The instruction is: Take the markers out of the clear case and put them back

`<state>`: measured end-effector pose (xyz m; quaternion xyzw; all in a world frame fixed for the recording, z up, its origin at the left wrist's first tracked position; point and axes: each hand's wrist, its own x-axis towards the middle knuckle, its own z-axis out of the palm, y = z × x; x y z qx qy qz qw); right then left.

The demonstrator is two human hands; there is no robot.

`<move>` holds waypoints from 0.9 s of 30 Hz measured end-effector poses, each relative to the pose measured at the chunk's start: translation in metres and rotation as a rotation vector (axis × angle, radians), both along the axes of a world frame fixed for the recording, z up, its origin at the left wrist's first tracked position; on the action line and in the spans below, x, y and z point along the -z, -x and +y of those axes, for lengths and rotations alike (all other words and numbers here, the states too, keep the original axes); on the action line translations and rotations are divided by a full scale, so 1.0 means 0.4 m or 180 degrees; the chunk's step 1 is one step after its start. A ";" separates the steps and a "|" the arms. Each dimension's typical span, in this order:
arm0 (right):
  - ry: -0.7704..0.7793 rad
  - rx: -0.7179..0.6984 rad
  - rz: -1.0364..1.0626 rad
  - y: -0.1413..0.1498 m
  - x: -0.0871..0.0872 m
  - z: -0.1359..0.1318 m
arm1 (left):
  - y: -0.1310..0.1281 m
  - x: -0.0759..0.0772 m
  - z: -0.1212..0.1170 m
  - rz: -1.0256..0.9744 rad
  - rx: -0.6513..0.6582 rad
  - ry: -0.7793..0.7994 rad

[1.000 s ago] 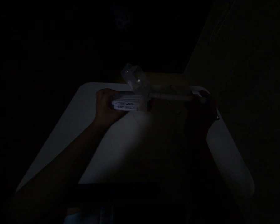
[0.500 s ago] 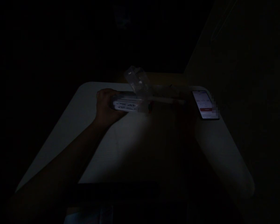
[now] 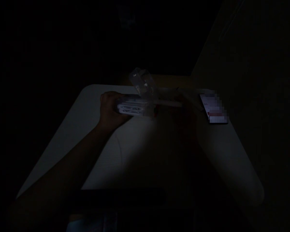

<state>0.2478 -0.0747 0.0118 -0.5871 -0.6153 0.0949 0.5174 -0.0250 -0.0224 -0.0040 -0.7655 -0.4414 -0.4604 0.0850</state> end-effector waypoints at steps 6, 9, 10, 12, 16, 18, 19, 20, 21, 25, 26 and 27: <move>0.0322 -0.0152 -0.0060 0.017 -0.020 -0.010 | 0.003 0.004 0.002 0.0019 0.0083 -0.0136; 0.0368 -0.0225 -0.0098 0.026 -0.029 -0.023 | 0.004 0.006 0.004 0.0038 0.0100 -0.0226; 0.0389 -0.0234 -0.0080 0.028 -0.031 -0.026 | 0.005 0.006 0.005 0.0052 0.0102 -0.0250; 0.0440 -0.0239 -0.0075 0.029 -0.034 -0.027 | 0.005 0.007 0.006 0.0082 0.0081 -0.0262; 0.0541 -0.0337 -0.0248 0.029 -0.034 -0.024 | 0.004 0.007 0.005 0.0068 0.0034 -0.0245; 0.0557 -0.0401 -0.0198 0.032 -0.032 -0.025 | 0.003 0.006 0.004 0.0046 0.0057 -0.0265; 0.0557 -0.0436 -0.0146 0.035 -0.030 -0.026 | 0.003 0.006 0.004 0.0038 0.0078 -0.0285; 0.0569 -0.0482 -0.0099 0.039 -0.028 -0.027 | 0.003 0.006 0.003 0.0029 0.0097 -0.0302; 0.0602 -0.0525 -0.0074 0.042 -0.027 -0.027 | 0.003 0.006 0.003 0.0022 0.0114 -0.0307; 0.0745 -0.0743 0.0016 0.042 -0.018 -0.023 | 0.003 0.006 0.003 0.0018 0.0118 -0.0199; 0.0749 -0.0829 0.0090 0.039 -0.015 -0.021 | 0.003 0.005 0.003 0.0020 0.0115 -0.0165; 0.0746 -0.0922 0.0182 0.035 -0.010 -0.019 | 0.003 0.005 0.002 0.0019 0.0109 -0.0146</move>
